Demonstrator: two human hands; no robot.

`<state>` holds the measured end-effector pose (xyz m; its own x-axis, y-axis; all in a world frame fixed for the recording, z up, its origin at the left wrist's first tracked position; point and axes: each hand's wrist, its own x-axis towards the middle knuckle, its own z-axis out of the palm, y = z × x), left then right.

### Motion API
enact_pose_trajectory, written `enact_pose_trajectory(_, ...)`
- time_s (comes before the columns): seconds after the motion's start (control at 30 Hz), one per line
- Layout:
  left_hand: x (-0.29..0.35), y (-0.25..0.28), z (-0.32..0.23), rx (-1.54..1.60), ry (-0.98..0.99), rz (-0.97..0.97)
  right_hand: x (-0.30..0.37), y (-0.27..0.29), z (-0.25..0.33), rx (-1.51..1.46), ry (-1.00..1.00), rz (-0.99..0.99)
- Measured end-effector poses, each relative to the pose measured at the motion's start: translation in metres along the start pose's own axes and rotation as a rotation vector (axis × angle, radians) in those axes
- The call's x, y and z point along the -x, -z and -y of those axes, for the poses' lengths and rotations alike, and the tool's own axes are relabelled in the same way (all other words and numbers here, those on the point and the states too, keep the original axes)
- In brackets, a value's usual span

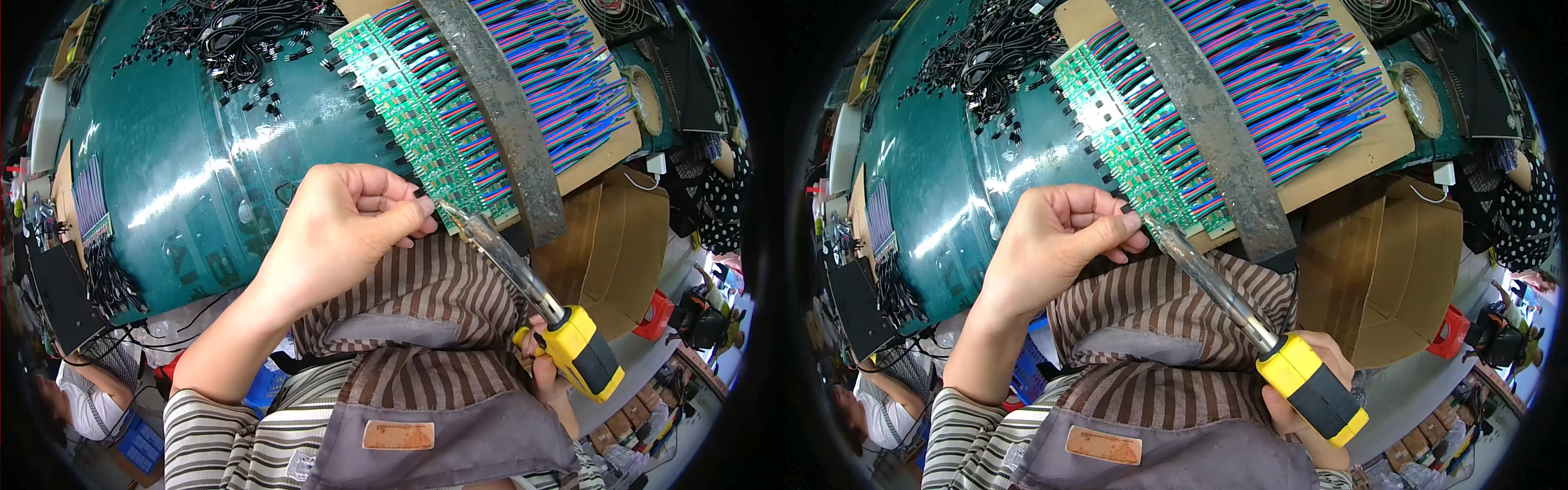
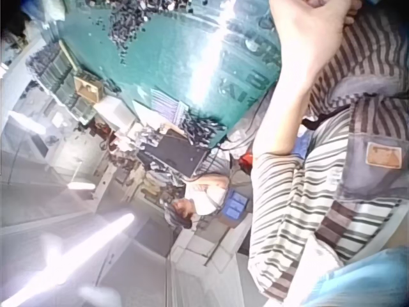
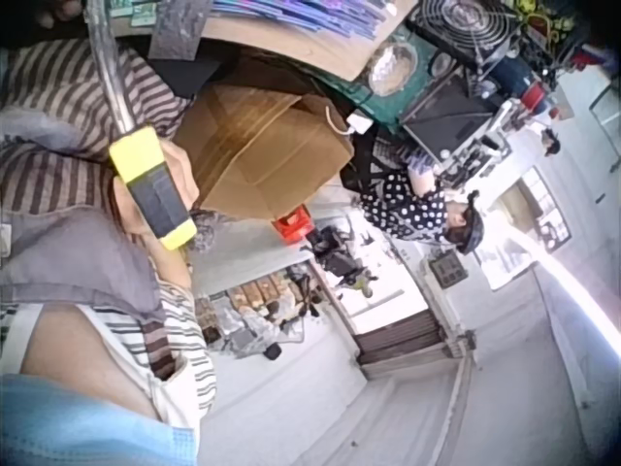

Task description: The person solders wire cables onto circuit boards using a soldering gun.

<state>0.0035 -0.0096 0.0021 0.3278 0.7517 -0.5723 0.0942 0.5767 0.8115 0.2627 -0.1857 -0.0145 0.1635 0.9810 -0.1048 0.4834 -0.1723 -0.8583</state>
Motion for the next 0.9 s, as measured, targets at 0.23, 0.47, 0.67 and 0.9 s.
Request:
enact_pose_trajectory(0.23,-0.001,0.001,0.0,-0.008,-0.006,0.008,0.002,0.005,0.002,0.048,0.049,0.04)
enact_pose_trajectory(0.47,-0.001,0.001,-0.001,0.01,-0.004,0.005,0.011,0.005,-0.005,-0.127,0.032,-0.057)
enact_pose_trajectory(0.67,0.0,0.002,0.0,0.001,-0.005,-0.013,0.008,-0.001,-0.001,-0.17,-0.062,-0.142)
enact_pose_trajectory(0.9,0.009,0.015,-0.007,-0.003,-0.032,0.009,0.01,-0.003,0.004,-0.396,-0.111,-0.047)
